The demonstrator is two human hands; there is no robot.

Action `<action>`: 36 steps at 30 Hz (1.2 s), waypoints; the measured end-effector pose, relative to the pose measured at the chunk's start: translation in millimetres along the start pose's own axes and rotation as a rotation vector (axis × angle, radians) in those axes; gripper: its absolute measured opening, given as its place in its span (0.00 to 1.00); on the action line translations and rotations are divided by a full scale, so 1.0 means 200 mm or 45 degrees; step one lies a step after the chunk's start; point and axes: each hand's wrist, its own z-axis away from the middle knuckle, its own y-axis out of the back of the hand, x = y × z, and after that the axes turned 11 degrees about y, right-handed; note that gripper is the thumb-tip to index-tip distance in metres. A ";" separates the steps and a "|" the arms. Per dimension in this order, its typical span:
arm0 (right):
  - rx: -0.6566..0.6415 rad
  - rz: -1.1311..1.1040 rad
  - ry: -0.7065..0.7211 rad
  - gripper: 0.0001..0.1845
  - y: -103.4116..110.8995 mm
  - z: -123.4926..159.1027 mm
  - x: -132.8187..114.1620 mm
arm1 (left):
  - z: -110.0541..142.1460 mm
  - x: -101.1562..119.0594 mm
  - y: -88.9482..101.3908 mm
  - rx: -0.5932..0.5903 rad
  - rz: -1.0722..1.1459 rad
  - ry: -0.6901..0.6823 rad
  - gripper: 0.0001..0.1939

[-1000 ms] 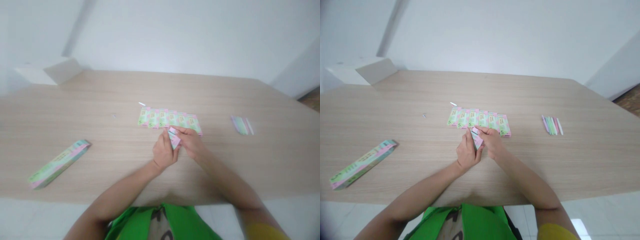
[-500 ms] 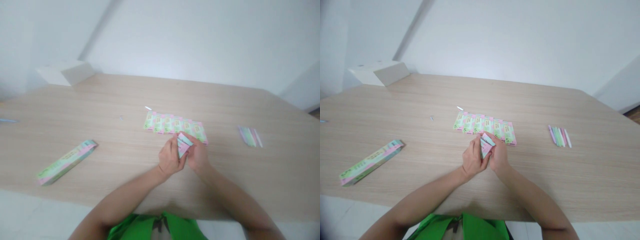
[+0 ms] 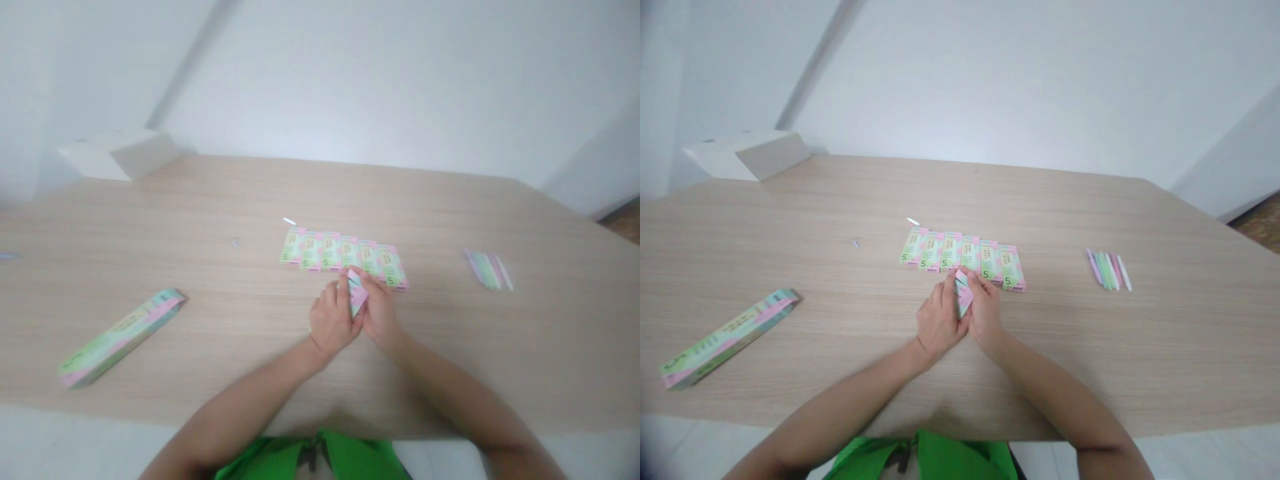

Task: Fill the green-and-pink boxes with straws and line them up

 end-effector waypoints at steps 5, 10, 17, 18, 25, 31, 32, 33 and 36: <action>-0.029 -0.043 0.007 0.14 -0.01 0.02 0.00 | 0.01 -0.04 -0.01 0.021 0.136 -0.065 0.39; -0.119 -0.030 -0.036 0.15 -0.03 0.05 -0.05 | 0.01 -0.04 -0.01 0.010 0.311 -0.045 0.41; -0.216 -0.020 -0.044 0.14 -0.02 0.08 -0.07 | 0.03 -0.03 -0.03 -0.025 0.311 0.028 0.41; -0.225 0.018 -0.015 0.15 -0.02 0.08 -0.07 | 0.03 -0.03 -0.03 -0.032 0.329 0.020 0.42; -0.468 0.573 0.346 0.14 0.00 0.10 -0.10 | 0.02 -0.07 -0.02 -0.149 0.441 -0.015 0.45; -0.655 0.740 0.442 0.17 0.01 0.10 -0.12 | 0.00 -0.13 -0.01 -0.110 0.485 0.009 0.44; -0.676 0.741 0.452 0.17 0.01 0.10 -0.12 | 0.00 -0.13 -0.01 -0.089 0.493 0.012 0.44; -0.690 0.731 0.458 0.19 0.01 0.10 -0.12 | 0.01 -0.13 -0.02 -0.071 0.492 0.012 0.44; -0.693 0.642 0.409 0.22 0.00 0.07 -0.13 | 0.03 -0.12 -0.04 -0.039 0.434 0.049 0.45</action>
